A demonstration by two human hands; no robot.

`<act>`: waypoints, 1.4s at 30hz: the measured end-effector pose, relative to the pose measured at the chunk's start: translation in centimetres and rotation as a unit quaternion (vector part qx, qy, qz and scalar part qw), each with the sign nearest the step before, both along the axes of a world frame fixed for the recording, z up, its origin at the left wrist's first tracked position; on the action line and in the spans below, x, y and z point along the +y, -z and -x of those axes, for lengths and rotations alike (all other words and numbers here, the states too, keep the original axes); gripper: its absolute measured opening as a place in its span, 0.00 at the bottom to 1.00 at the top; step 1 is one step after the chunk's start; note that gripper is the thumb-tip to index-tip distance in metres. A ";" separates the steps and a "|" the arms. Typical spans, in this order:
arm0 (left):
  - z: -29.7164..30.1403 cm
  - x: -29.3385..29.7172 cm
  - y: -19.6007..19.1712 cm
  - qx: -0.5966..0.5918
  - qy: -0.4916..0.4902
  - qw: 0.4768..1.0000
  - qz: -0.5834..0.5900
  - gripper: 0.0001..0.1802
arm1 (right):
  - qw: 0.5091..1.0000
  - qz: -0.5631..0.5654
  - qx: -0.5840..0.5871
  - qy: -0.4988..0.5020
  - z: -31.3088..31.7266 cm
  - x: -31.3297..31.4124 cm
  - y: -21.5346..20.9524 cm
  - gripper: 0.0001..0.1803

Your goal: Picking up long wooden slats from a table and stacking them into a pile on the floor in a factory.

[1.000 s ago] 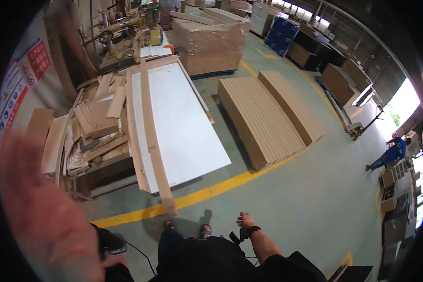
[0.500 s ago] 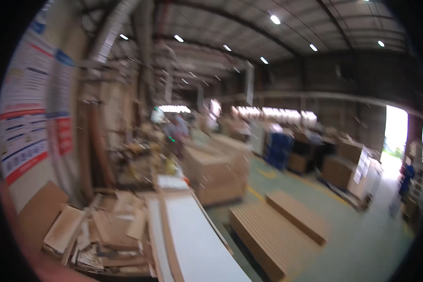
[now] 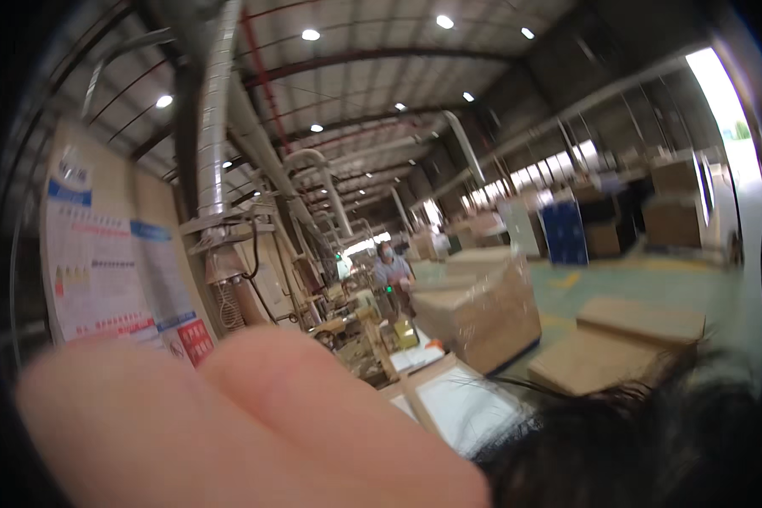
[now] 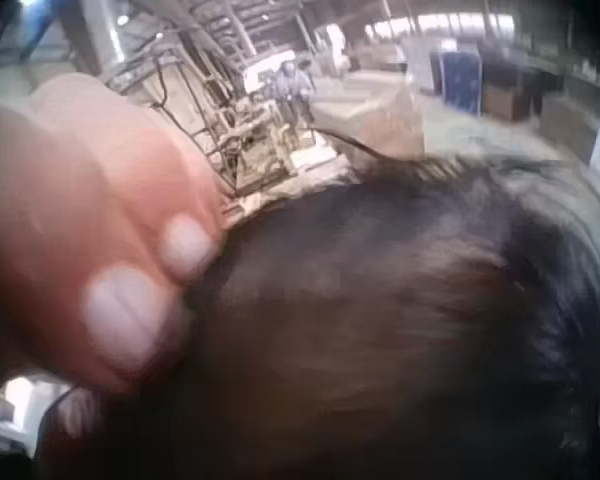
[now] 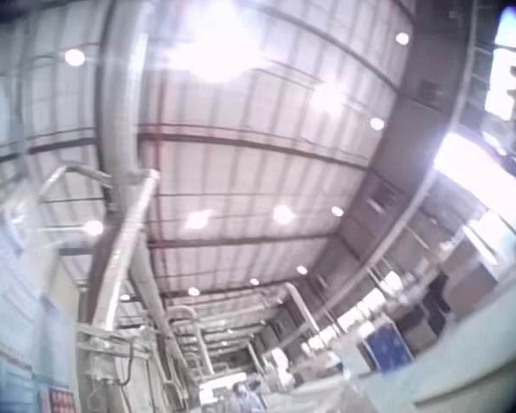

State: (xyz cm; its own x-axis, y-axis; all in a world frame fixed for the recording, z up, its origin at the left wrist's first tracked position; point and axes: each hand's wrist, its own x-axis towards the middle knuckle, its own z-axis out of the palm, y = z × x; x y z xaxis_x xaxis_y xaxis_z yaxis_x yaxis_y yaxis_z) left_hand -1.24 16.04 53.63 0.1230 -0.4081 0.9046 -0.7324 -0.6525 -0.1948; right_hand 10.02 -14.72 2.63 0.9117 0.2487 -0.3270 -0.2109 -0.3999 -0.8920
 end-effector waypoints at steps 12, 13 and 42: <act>-0.5 1.4 0.1 -0.025 0.047 0.998 -0.039 0.29 | 0.997 -0.033 0.006 0.064 3.5 3.3 3.9 0.22; -0.4 1.6 -0.1 -0.030 0.046 0.997 -0.048 0.29 | 0.997 -0.037 0.002 0.069 3.4 3.3 3.5 0.22; 4.0 -5.2 42.5 0.728 -0.152 0.507 0.436 0.23 | 0.966 -0.159 0.199 -0.053 10.1 4.1 5.6 0.56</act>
State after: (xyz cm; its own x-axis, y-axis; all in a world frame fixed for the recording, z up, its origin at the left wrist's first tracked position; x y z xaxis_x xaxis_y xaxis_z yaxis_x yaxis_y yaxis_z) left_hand -5.19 10.81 11.09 0.8562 0.3067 -0.4158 0.4754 -0.1524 0.8665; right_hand -0.07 -10.60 -2.96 0.6935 0.4793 -0.5379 -0.5351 -0.1574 -0.8300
